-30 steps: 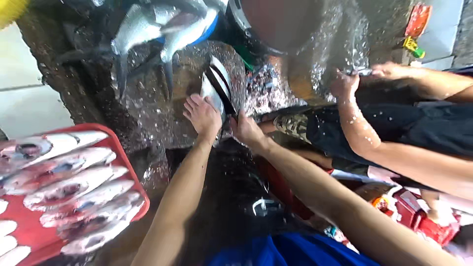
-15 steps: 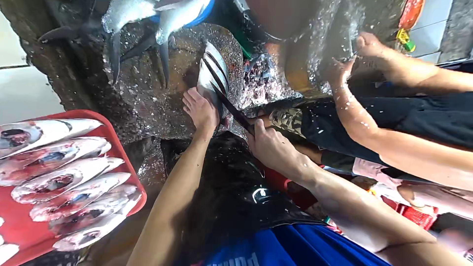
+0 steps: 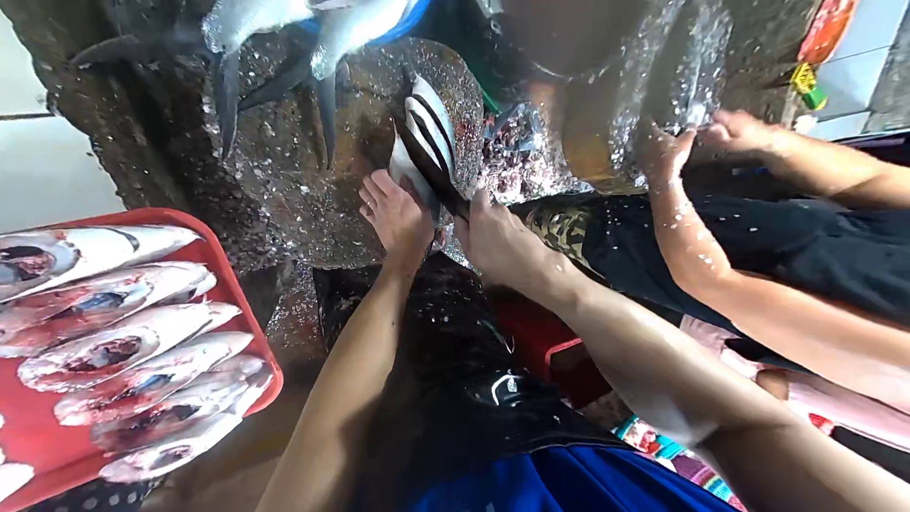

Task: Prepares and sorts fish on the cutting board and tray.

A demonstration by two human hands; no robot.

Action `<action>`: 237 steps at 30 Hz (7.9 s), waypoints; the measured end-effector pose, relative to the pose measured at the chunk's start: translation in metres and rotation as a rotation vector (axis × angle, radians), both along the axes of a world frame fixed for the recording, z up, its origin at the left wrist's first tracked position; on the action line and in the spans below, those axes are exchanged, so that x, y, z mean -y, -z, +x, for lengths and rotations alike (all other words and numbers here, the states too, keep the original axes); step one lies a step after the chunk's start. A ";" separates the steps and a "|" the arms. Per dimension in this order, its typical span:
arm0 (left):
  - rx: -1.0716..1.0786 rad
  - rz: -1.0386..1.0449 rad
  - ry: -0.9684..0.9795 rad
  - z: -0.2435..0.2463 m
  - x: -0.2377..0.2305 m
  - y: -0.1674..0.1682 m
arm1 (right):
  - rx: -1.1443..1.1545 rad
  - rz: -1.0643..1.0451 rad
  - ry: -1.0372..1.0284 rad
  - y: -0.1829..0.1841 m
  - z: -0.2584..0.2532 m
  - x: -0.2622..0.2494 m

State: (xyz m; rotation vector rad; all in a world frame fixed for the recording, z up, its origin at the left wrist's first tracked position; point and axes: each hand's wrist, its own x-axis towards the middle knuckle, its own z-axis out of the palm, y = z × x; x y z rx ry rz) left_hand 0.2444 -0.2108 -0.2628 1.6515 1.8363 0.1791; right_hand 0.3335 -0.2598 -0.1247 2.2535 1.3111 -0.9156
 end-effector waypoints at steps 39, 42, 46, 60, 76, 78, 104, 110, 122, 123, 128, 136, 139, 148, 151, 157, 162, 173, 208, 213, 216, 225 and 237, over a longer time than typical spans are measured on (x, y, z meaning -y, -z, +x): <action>-0.014 0.061 -0.068 -0.002 0.051 0.002 | -0.087 0.000 -0.057 0.050 0.009 0.022; 0.022 0.179 -0.154 0.000 0.063 0.005 | -0.098 -0.040 -0.069 0.030 0.032 0.072; 0.187 0.376 -0.434 0.003 0.072 0.016 | -0.120 -0.174 -0.047 0.011 0.049 0.126; -0.198 0.105 0.136 -0.072 0.030 -0.040 | -0.124 0.743 -0.021 -0.018 0.059 0.133; -0.223 0.044 -0.627 -0.576 -0.124 -0.215 | -0.098 0.442 -0.034 -0.007 -0.036 0.077; -0.223 -0.215 -0.508 -0.600 -0.158 -0.215 | -0.086 0.411 -0.017 -0.006 -0.045 0.069; -0.544 0.289 -0.021 -0.530 -0.151 -0.124 | -0.093 0.536 0.234 -0.010 0.023 0.095; 0.052 0.514 0.479 -0.206 -0.038 -0.128 | -0.196 0.532 0.332 0.000 0.052 0.125; 0.167 0.514 0.860 -0.079 -0.012 0.012 | -0.222 0.249 0.157 -0.009 0.031 0.079; 0.192 0.522 0.847 -0.080 -0.010 0.015 | -0.206 0.245 0.140 -0.004 0.027 0.071; 0.271 0.528 0.824 -0.078 -0.010 0.014 | -0.115 0.226 0.035 0.024 0.016 0.038; 0.294 0.532 0.801 -0.077 -0.008 0.019 | -0.141 0.234 0.103 0.052 0.001 0.027; 0.317 0.606 0.768 -0.076 -0.012 0.027 | -0.102 0.202 0.116 0.041 0.000 0.035; 0.306 0.641 0.694 -0.093 0.001 0.041 | -0.185 0.156 0.180 0.048 0.012 0.089; 0.324 0.676 0.663 -0.095 0.001 0.036 | -0.205 0.102 0.159 0.021 0.020 0.096; 0.044 0.395 0.972 -0.041 -0.047 -0.010 | -0.128 0.303 0.234 -0.015 0.030 0.090; -0.072 0.361 1.037 -0.042 -0.061 -0.017 | -0.107 0.400 0.203 -0.008 0.032 0.059; 0.025 0.334 1.000 -0.065 -0.060 -0.002 | -0.062 0.205 0.103 0.029 0.014 0.002; -0.005 0.416 0.957 -0.059 -0.035 -0.001 | -0.117 0.330 0.183 0.015 0.045 0.040; -0.089 0.332 1.166 -0.044 -0.046 -0.010 | -0.088 0.359 0.223 0.017 0.055 0.059; -0.066 0.392 1.178 -0.058 -0.041 -0.009 | -0.090 0.320 0.213 0.011 0.054 0.066; -0.073 0.305 1.078 -0.035 -0.064 -0.020 | -0.113 0.397 0.295 0.006 0.046 0.072; -0.121 0.347 1.160 -0.051 -0.081 -0.012 | -0.097 0.233 0.055 0.006 0.051 0.014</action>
